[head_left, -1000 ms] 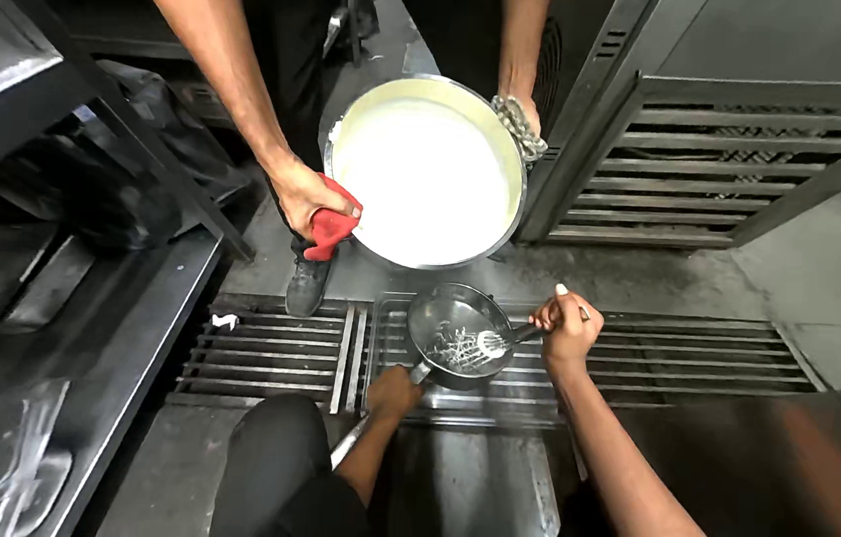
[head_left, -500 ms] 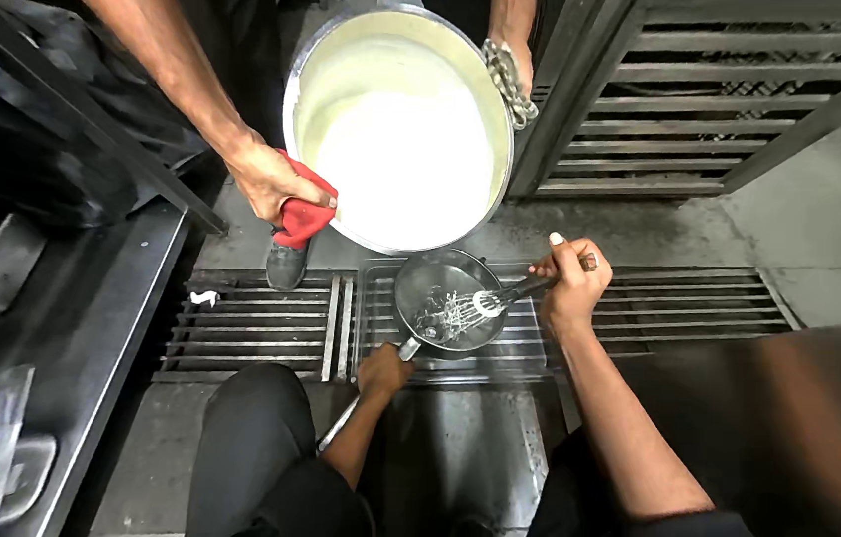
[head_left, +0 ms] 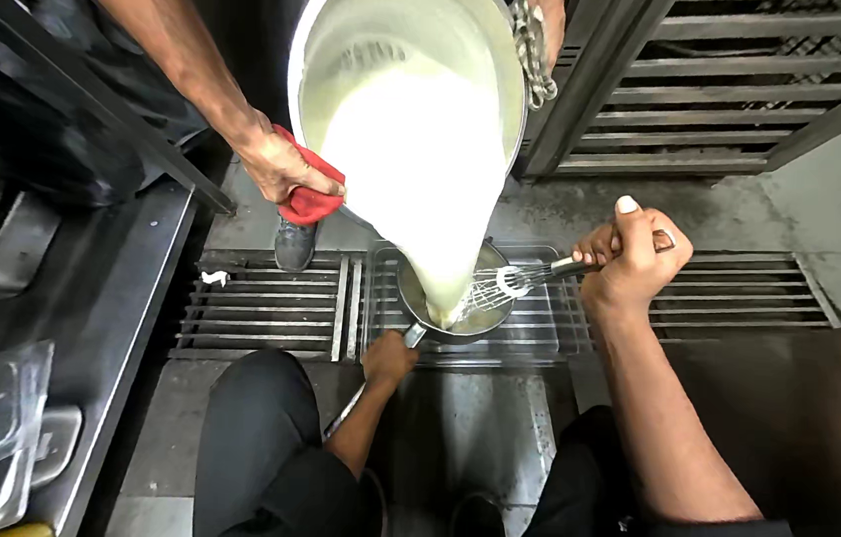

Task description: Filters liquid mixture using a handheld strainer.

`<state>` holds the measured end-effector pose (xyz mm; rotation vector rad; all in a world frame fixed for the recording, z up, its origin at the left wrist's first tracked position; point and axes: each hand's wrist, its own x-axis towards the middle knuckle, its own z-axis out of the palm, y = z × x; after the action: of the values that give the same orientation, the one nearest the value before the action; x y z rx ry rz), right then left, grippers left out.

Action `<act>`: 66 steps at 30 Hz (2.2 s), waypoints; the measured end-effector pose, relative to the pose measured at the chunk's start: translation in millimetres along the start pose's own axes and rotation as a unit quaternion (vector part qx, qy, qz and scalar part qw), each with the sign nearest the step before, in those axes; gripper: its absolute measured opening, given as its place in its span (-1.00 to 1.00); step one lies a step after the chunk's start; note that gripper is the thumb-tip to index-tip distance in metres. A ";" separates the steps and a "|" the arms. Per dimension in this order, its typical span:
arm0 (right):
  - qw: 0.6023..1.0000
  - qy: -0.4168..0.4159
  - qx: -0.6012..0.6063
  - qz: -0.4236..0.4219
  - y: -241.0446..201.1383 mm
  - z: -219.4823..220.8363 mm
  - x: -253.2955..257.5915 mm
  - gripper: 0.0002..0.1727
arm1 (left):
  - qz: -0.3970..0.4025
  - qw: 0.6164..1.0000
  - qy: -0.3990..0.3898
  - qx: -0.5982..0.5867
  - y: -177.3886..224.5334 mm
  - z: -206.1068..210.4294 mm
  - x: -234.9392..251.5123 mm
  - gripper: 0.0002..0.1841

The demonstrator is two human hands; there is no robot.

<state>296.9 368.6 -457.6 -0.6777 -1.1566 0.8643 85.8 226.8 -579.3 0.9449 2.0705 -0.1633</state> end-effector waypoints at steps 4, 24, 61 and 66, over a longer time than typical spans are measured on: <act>1.000 -0.024 -0.005 -0.012 -1.6 3.4 -2.8 -0.52 | 0.004 1.000 0.007 0.016 0.8 4.2 -1.0 -0.59; 0.984 0.116 0.022 0.136 70.2 16.1 -36.2 -0.49 | -0.020 0.999 -0.006 -0.028 7.3 8.2 -9.3 -0.57; 0.988 -0.069 0.049 0.126 86.3 51.6 -16.0 -0.52 | -0.013 0.999 0.038 -0.029 5.2 15.3 -13.2 -0.68; 0.988 -0.098 0.008 0.117 86.7 37.4 -12.2 -0.54 | -0.014 0.999 0.032 -0.034 6.2 15.8 -15.2 -0.69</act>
<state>239.4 403.5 -525.0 -0.7375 -1.2591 1.1584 105.6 215.9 -577.0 0.8899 2.1363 -0.0776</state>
